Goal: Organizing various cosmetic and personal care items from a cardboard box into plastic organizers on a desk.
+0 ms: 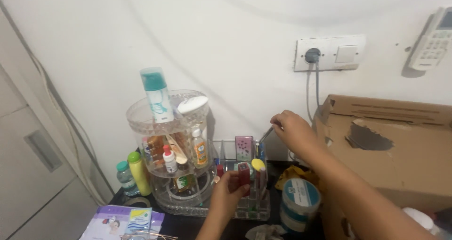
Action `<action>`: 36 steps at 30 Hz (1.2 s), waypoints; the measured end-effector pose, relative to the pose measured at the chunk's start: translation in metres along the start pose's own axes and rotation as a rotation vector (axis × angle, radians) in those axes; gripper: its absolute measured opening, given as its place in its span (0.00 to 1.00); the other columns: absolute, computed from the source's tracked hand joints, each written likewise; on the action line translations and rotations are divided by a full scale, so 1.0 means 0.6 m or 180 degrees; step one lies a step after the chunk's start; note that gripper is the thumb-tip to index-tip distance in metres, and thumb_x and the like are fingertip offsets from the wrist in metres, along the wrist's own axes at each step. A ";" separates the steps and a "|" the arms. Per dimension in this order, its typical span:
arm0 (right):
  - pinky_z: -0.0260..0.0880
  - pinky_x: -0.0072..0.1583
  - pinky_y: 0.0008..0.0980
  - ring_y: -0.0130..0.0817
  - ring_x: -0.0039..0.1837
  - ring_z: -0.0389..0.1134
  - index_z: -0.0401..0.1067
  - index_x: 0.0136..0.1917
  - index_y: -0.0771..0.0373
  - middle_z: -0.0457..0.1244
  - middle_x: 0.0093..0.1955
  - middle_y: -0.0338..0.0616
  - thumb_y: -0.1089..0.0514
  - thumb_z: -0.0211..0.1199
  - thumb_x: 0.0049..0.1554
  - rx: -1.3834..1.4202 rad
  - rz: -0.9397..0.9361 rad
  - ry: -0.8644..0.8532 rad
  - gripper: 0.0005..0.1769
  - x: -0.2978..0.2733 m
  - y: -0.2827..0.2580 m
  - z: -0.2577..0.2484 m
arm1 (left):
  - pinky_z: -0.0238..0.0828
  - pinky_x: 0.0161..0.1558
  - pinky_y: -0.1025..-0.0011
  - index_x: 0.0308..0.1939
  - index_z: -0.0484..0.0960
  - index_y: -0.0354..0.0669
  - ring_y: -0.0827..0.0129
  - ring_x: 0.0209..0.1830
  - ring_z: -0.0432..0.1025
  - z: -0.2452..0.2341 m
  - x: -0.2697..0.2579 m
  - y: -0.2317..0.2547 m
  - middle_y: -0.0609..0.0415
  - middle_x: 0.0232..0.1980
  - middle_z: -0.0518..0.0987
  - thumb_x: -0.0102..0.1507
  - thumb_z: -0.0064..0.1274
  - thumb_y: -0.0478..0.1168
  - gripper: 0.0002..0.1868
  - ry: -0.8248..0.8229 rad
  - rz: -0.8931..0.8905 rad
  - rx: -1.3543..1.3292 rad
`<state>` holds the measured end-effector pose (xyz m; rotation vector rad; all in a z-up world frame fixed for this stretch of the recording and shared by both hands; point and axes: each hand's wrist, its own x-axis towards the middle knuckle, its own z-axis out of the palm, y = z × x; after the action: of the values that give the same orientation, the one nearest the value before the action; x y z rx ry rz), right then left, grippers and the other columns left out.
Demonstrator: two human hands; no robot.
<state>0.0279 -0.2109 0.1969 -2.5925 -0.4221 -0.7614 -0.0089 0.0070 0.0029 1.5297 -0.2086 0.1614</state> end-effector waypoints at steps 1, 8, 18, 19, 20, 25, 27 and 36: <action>0.70 0.55 0.42 0.45 0.52 0.70 0.79 0.51 0.61 0.68 0.50 0.47 0.56 0.62 0.58 0.0008 -0.0014 -0.0002 0.11 0.003 0.002 0.011 | 0.79 0.47 0.71 0.52 0.78 0.36 0.69 0.45 0.81 -0.002 0.000 0.002 0.49 0.46 0.87 0.58 0.63 0.28 0.19 0.0015 0.0004 0.0003; 0.69 0.57 0.44 0.46 0.55 0.69 0.79 0.49 0.62 0.67 0.49 0.46 0.57 0.61 0.57 -0.0261 -0.0261 -0.0150 0.10 0.018 0.017 0.086 | 0.80 0.46 0.72 0.52 0.76 0.36 0.70 0.45 0.82 -0.013 0.003 0.011 0.51 0.46 0.87 0.57 0.64 0.29 0.20 0.0116 0.0117 0.0378; 0.70 0.58 0.42 0.45 0.56 0.68 0.79 0.48 0.60 0.67 0.50 0.45 0.59 0.61 0.57 -0.0544 -0.0213 -0.0746 0.09 0.014 0.020 0.146 | 0.81 0.49 0.71 0.53 0.75 0.37 0.69 0.48 0.82 -0.017 0.013 0.016 0.50 0.48 0.86 0.59 0.59 0.27 0.19 -0.0024 -0.0135 0.0196; 0.70 0.58 0.42 0.45 0.56 0.68 0.79 0.48 0.60 0.67 0.50 0.45 0.59 0.61 0.57 -0.0544 -0.0214 -0.0744 0.09 0.017 0.022 0.152 | 0.81 0.49 0.71 0.53 0.75 0.37 0.69 0.48 0.82 -0.018 0.013 0.019 0.50 0.48 0.86 0.59 0.59 0.27 0.19 -0.0024 -0.0133 0.0196; 0.70 0.58 0.42 0.45 0.56 0.68 0.79 0.48 0.60 0.67 0.50 0.45 0.59 0.61 0.57 -0.0635 -0.0224 -0.0803 0.08 0.020 0.024 0.159 | 0.80 0.50 0.72 0.53 0.76 0.37 0.69 0.48 0.82 -0.017 0.012 0.020 0.50 0.48 0.86 0.59 0.59 0.27 0.19 -0.0033 -0.0051 0.0211; 0.71 0.59 0.41 0.44 0.57 0.69 0.79 0.49 0.59 0.68 0.52 0.46 0.58 0.61 0.59 -0.0775 -0.0168 -0.1175 0.08 0.027 0.028 0.172 | 0.79 0.49 0.73 0.52 0.77 0.36 0.68 0.47 0.82 -0.023 0.014 0.044 0.50 0.47 0.87 0.58 0.60 0.27 0.18 0.0020 -0.0048 0.0236; 0.71 0.60 0.41 0.43 0.58 0.71 0.79 0.52 0.56 0.69 0.55 0.45 0.58 0.60 0.60 -0.0687 -0.0013 -0.1444 0.10 0.024 0.020 0.167 | 0.78 0.49 0.75 0.51 0.76 0.39 0.71 0.47 0.82 -0.028 0.016 0.051 0.52 0.47 0.87 0.57 0.63 0.28 0.20 0.0209 0.0108 0.0596; 0.71 0.60 0.44 0.46 0.57 0.71 0.77 0.60 0.53 0.69 0.54 0.48 0.60 0.62 0.56 -0.0340 0.0269 -0.1444 0.18 0.016 0.026 0.139 | 0.78 0.48 0.69 0.52 0.77 0.38 0.67 0.46 0.80 -0.052 -0.006 0.078 0.49 0.46 0.87 0.58 0.63 0.29 0.20 -0.0014 -0.0110 0.0452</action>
<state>0.0787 -0.1849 0.1335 -2.8584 -0.4052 -0.1630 -0.0221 0.0397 0.0466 1.6738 -0.1771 0.1480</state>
